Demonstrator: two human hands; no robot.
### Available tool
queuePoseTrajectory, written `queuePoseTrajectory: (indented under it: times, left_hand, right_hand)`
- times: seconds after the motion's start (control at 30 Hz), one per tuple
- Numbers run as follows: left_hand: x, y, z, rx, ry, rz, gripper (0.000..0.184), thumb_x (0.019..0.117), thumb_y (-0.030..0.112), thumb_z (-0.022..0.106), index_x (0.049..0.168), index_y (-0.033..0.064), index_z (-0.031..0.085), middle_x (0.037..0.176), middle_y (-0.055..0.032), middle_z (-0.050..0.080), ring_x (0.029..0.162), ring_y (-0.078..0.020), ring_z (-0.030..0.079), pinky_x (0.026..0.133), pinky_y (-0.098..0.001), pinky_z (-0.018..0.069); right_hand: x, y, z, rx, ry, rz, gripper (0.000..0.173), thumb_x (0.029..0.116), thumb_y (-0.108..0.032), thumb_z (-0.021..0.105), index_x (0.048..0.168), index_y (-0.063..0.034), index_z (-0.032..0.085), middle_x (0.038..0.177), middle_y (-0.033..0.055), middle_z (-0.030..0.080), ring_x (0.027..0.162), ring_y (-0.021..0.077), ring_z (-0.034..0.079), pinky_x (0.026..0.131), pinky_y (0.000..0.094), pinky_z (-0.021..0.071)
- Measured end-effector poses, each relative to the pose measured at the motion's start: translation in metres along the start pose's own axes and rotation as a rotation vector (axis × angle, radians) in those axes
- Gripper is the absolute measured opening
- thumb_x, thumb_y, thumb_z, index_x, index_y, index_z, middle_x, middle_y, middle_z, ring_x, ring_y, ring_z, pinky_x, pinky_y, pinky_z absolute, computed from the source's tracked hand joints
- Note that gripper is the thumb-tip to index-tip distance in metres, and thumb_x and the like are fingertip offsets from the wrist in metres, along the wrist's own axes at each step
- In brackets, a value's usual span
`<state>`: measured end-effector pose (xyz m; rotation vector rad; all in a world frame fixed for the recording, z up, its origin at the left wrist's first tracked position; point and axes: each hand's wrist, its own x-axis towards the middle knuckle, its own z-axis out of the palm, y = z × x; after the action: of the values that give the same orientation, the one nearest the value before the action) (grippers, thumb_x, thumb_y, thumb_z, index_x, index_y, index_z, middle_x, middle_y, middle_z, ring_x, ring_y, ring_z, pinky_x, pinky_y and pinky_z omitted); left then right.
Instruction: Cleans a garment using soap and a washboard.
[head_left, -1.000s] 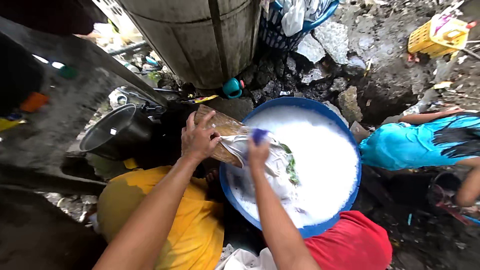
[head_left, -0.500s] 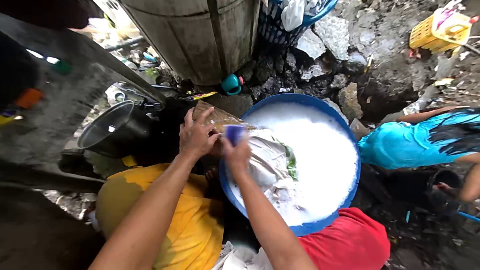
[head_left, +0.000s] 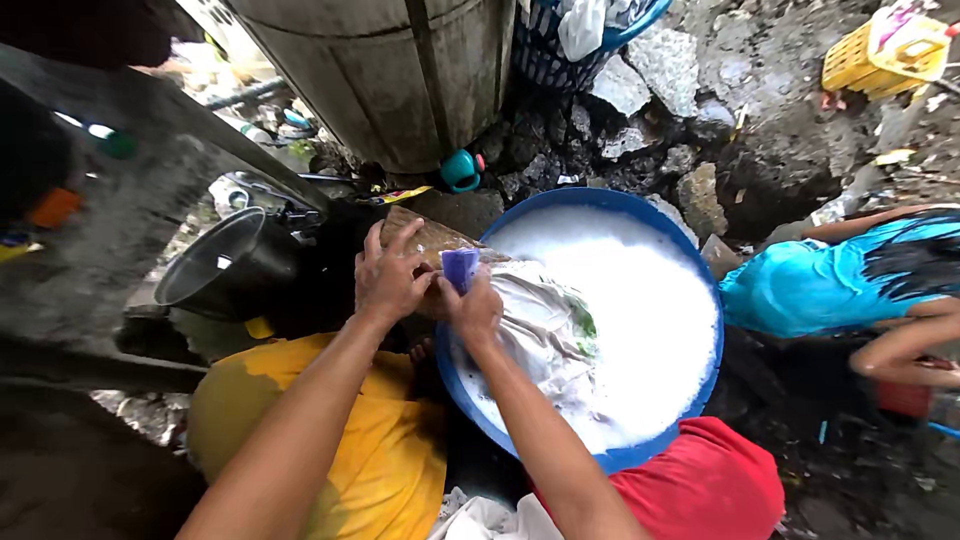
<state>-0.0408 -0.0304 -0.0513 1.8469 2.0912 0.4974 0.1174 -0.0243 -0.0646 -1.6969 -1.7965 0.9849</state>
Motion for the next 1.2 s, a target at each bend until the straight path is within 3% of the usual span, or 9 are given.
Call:
queuePoseTrajectory:
  times: [0.23,0.3,0.47,0.67,0.77,0.9,0.97,1.07,1.2]
  left_hand:
    - [0.002,0.0,0.002,0.0,-0.002,-0.017,0.015,0.0936,0.022,0.072,0.099,0.0097,0.079,0.164,-0.0032,0.039,0.151,-0.0475,0.024,0.103,-0.073,0.034]
    - [0.002,-0.001,0.002,0.007,0.006,-0.01,0.015,0.0932,0.023,0.073,0.098,0.01,0.079,0.164,-0.0027,0.039,0.151,-0.0475,0.024,0.103,-0.0731,0.0343]
    - [0.001,-0.001,0.001,0.008,0.009,0.006,0.017,0.0933,0.02,0.073,0.102,0.0068,0.079,0.163,-0.0062,0.04,0.15,-0.049,0.026,0.103,-0.0745,0.0338]
    - [0.001,-0.001,0.003,0.017,0.017,-0.001,0.015,0.0935,0.023,0.073,0.099,0.01,0.079,0.164,-0.0031,0.039,0.151,-0.0482,0.025,0.102,-0.0729,0.0343]
    - [0.002,-0.002,0.005,0.03,0.024,0.008,0.016,0.0938,0.023,0.072,0.099,0.0101,0.079,0.163,-0.0039,0.04,0.15,-0.0489,0.025,0.102,-0.0732,0.0347]
    - [-0.001,-0.001,0.003,0.031,0.023,0.013,0.016,0.0924,0.015,0.07,0.103,0.0058,0.078,0.162,-0.0064,0.041,0.15,-0.049,0.027,0.101,-0.0746,0.0359]
    - [0.0,-0.002,0.002,0.014,0.015,0.013,0.016,0.0936,0.019,0.072,0.102,0.0082,0.078,0.163,-0.0055,0.04,0.151,-0.0486,0.025,0.102,-0.0747,0.0342]
    - [0.0,-0.001,0.003,0.007,0.0,-0.002,0.016,0.0939,0.022,0.073,0.1,0.0093,0.079,0.163,-0.0061,0.04,0.15,-0.0494,0.025,0.103,-0.0751,0.0335]
    - [0.002,-0.001,0.001,0.008,-0.011,-0.012,0.016,0.0937,0.022,0.073,0.101,0.0095,0.079,0.163,-0.0047,0.04,0.151,-0.0478,0.023,0.104,-0.0742,0.033]
  right_hand:
    - [0.042,0.167,-0.086,-0.021,0.324,0.535,0.07,0.0972,-0.035,0.071,0.145,0.007,0.043,0.129,0.0341,0.062,0.121,0.0501,0.061,0.102,0.0657,0.0455]
    - [0.047,0.129,-0.067,0.066,0.349,0.446,0.067,0.0956,-0.029,0.073,0.145,0.0085,0.045,0.127,0.0334,0.063,0.121,0.0479,0.062,0.104,0.0628,0.0465]
    - [0.021,-0.009,0.003,-0.009,0.01,-0.002,0.052,0.0949,-0.036,0.072,0.126,0.0048,0.061,0.098,0.0221,0.074,0.091,0.0397,0.074,0.079,0.06,0.0578]
    - [0.045,0.166,-0.089,-0.038,0.305,0.524,0.068,0.0977,-0.037,0.07,0.145,0.006,0.045,0.128,0.034,0.062,0.12,0.0509,0.061,0.101,0.0664,0.0469]
    - [0.049,0.107,-0.057,0.071,0.301,0.429,0.065,0.0963,-0.031,0.071,0.143,0.0075,0.048,0.123,0.0335,0.065,0.117,0.049,0.064,0.1,0.0642,0.049]
    - [0.015,-0.017,0.011,0.046,0.037,-0.025,0.049,0.0943,-0.031,0.074,0.126,0.0044,0.061,0.101,0.0214,0.074,0.091,0.038,0.074,0.079,0.0587,0.0581]
    - [0.016,0.015,-0.011,0.027,0.014,0.02,0.054,0.0957,-0.032,0.072,0.131,0.0063,0.06,0.107,0.0257,0.073,0.099,0.0419,0.072,0.086,0.0615,0.0563]
    - [0.024,0.143,-0.068,-0.087,0.093,0.34,0.071,0.098,-0.046,0.067,0.145,0.0036,0.047,0.119,0.0328,0.066,0.111,0.0509,0.065,0.093,0.0683,0.0506]
    - [0.048,0.193,-0.127,-0.064,0.073,0.509,0.053,0.0961,-0.029,0.074,0.13,0.0091,0.059,0.12,0.0341,0.065,0.115,0.0504,0.063,0.099,0.0677,0.0473]
